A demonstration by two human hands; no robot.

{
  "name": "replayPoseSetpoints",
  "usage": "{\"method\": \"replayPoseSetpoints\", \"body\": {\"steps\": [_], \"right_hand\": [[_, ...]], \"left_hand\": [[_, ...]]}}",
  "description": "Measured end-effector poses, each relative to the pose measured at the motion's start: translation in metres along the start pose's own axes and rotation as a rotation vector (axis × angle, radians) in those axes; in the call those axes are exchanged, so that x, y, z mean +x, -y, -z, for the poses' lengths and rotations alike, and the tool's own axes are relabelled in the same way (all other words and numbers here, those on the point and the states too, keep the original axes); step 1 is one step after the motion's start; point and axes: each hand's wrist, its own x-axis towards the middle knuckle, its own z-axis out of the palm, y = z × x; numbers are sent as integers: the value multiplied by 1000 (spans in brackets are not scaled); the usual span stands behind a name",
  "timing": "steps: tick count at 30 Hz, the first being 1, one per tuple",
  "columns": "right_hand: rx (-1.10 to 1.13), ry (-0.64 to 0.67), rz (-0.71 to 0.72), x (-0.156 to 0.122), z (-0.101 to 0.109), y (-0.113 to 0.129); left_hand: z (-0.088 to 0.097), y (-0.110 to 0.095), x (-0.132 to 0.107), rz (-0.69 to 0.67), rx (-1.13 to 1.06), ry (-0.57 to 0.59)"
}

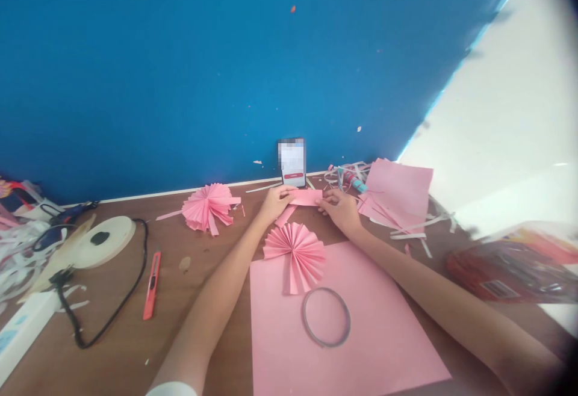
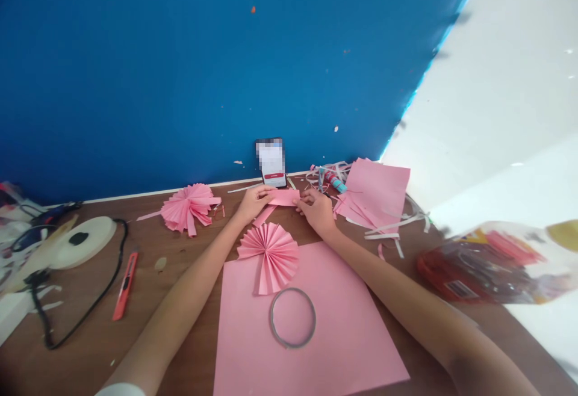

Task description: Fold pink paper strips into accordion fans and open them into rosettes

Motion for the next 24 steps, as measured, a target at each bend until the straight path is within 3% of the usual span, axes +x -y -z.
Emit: {"method": "replayPoseSetpoints", "body": {"steps": [9, 24], "right_hand": [[-230, -32, 187, -4, 7, 7], [-105, -41, 112, -3, 5, 8]], "left_hand": [[0, -4, -3, 15, 1, 67], [0, -12, -6, 10, 10, 96]]}}
